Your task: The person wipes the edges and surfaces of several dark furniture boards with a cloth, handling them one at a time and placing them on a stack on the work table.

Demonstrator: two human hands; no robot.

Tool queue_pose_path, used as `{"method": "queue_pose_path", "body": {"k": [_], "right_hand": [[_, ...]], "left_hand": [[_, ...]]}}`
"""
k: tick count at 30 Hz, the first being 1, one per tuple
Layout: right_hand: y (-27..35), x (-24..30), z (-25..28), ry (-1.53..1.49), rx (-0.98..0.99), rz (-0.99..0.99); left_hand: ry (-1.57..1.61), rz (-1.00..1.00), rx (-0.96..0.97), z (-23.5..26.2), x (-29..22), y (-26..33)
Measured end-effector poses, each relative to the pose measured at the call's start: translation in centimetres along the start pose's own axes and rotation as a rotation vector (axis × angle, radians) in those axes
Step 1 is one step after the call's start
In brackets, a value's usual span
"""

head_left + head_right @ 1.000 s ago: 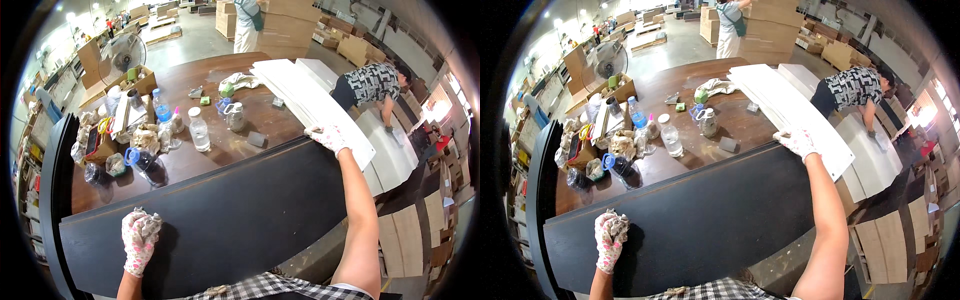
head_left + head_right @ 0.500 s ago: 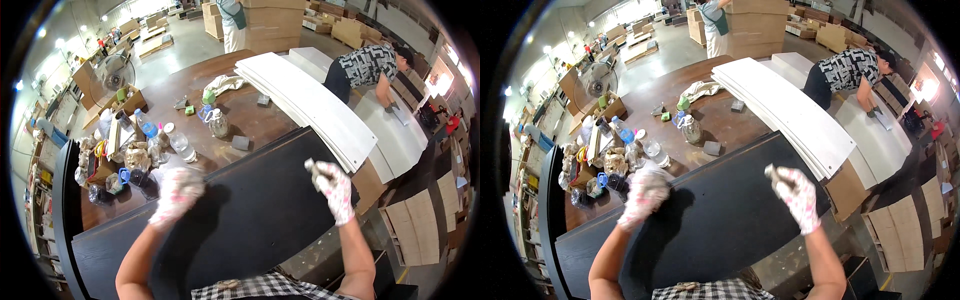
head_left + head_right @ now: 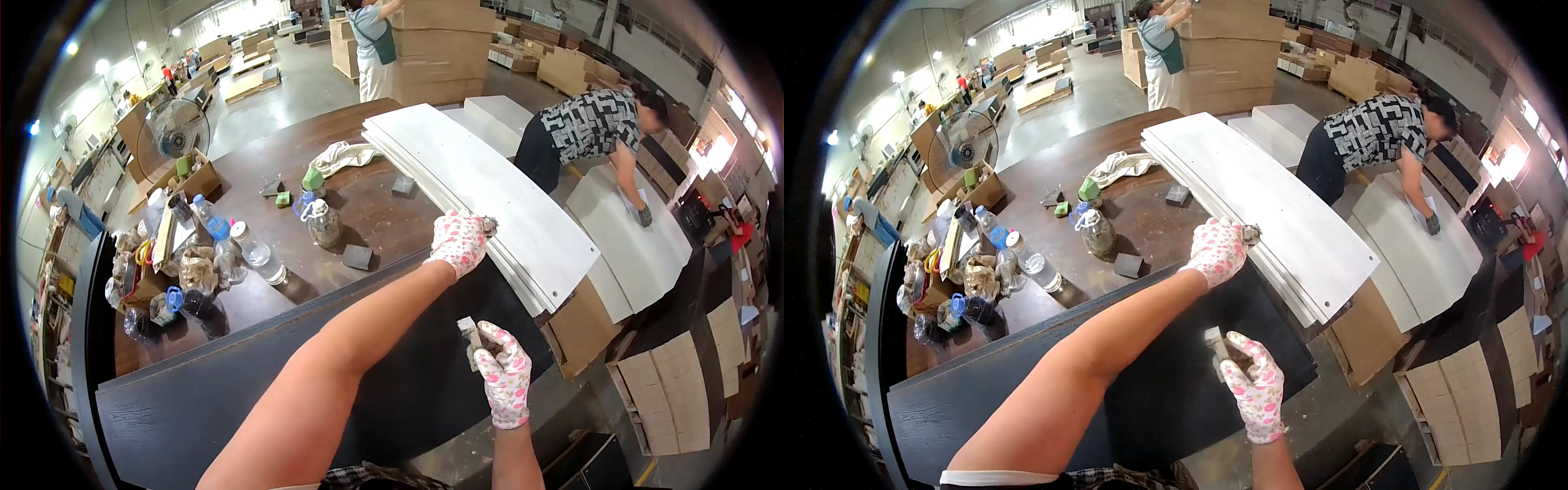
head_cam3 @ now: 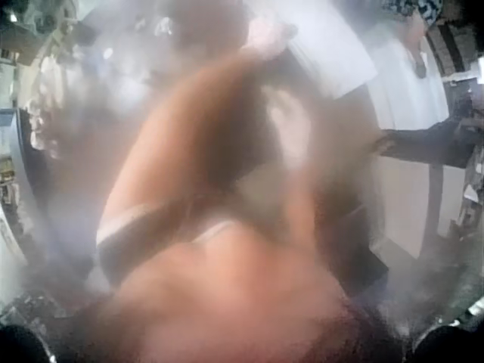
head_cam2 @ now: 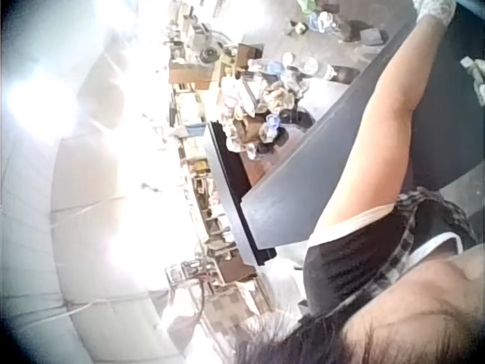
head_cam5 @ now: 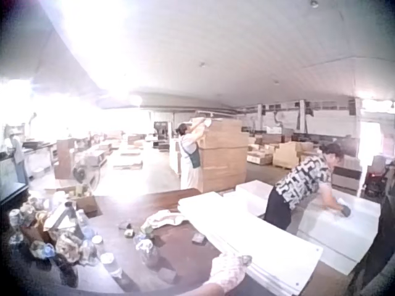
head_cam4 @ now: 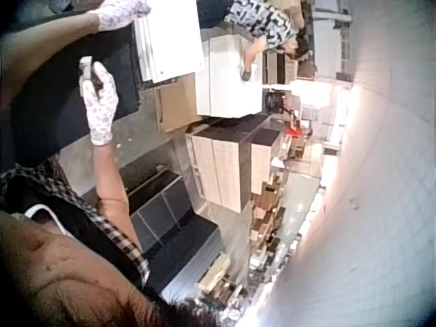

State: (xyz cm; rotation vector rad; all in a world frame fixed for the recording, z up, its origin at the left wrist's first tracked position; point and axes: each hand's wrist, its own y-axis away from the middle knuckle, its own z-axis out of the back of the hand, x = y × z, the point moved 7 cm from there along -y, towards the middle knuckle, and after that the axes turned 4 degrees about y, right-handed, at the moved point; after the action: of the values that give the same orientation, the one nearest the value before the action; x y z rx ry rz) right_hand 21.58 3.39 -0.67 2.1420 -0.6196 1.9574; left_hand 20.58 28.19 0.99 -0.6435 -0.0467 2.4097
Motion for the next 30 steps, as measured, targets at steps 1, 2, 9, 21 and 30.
{"method": "queue_pose_path", "body": {"k": [1, 2, 9, 21, 30], "right_hand": [[-0.2, 0.2, -0.3, -0.007, 0.010, 0.005], [-0.3, 0.1, 0.0, -0.012, 0.000, 0.002], [-0.4, -0.6, 1.6, -0.066, 0.008, -0.008], [-0.4, 0.2, 0.1, 0.101, -0.078, 0.131], [-1.3, -1.7, 3.0, 0.626, -0.145, 0.276]], "left_hand": [[-0.001, 0.013, -0.018, -0.3, 0.5, 0.0], [-0.020, -0.047, -0.045, 0.8, 0.4, 1.7], [-0.137, -0.003, 0.000, 6.4, 5.7, 11.0], [-0.063, -0.021, -0.049, 5.2, 6.0, 9.7], [-0.148, 0.230, -0.198, 25.3, 25.6, 40.4]]}}
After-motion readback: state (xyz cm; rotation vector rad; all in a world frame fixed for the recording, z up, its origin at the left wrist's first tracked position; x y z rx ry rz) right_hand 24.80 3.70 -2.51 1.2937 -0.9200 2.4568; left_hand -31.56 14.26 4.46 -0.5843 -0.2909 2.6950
